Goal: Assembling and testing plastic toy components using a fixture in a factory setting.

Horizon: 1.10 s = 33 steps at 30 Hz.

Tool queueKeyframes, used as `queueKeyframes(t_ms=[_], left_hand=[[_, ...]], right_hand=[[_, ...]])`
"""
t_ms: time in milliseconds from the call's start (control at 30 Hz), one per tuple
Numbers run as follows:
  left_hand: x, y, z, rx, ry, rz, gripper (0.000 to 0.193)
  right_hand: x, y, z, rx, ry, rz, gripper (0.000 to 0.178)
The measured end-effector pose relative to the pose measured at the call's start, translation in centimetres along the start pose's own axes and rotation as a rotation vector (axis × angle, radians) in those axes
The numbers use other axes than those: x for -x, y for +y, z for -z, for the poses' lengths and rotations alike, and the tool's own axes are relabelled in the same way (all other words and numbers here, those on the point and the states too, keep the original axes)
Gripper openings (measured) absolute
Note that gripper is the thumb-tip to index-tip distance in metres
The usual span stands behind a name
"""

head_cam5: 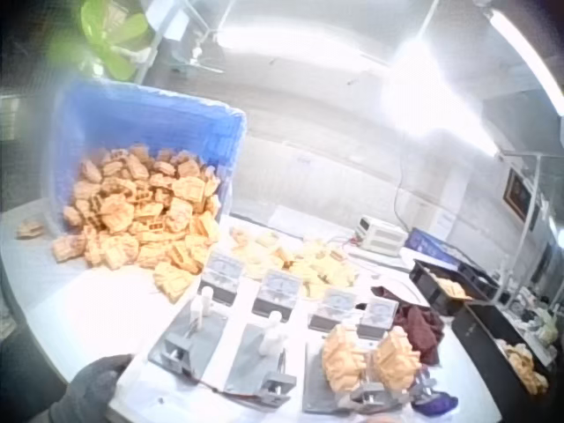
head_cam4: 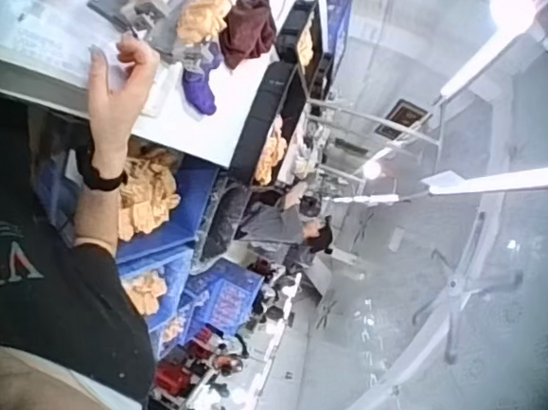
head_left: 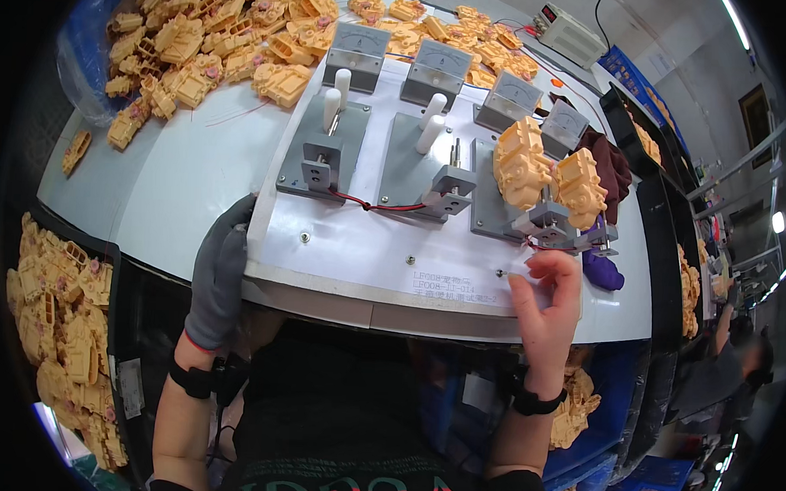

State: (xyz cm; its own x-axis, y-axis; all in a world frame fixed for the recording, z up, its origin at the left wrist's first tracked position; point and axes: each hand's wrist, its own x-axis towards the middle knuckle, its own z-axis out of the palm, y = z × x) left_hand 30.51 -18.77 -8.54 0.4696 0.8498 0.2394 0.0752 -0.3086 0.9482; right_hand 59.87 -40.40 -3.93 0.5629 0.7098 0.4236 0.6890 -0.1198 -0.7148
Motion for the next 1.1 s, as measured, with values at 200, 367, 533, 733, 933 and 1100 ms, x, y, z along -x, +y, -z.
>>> queueKeyframes(t_ms=[200,367,533,733,933,1100], left_hand=[[-3.8,6.6,0.8,-0.045,-0.079,-0.211,0.050],[-10.9,16.9,-5.9,-0.556,-0.451,-0.811,0.051],[-13.9,21.0,-15.7,-1.144,-0.952,-0.807,0.055],[-13.0,19.1,-21.3,-1.375,-1.062,-0.857,0.030],[-14.0,19.7,-21.0,-1.363,-0.642,-1.113,0.020],[-11.7,23.6,-8.2,-1.413,-0.158,-1.150,0.009]], right_hand=[[-1.1,0.1,-0.3,-0.358,0.162,-0.067,0.050],[-2.5,-0.3,-0.8,-0.498,0.058,-0.081,0.048],[-2.0,0.6,-0.7,-0.665,-0.012,-0.010,0.033],[-0.9,0.4,-0.7,-0.639,0.011,0.006,0.033],[-0.8,2.5,-0.5,-0.544,0.019,0.042,0.035],[-1.2,3.6,-0.1,-0.578,-0.009,0.075,0.039]])
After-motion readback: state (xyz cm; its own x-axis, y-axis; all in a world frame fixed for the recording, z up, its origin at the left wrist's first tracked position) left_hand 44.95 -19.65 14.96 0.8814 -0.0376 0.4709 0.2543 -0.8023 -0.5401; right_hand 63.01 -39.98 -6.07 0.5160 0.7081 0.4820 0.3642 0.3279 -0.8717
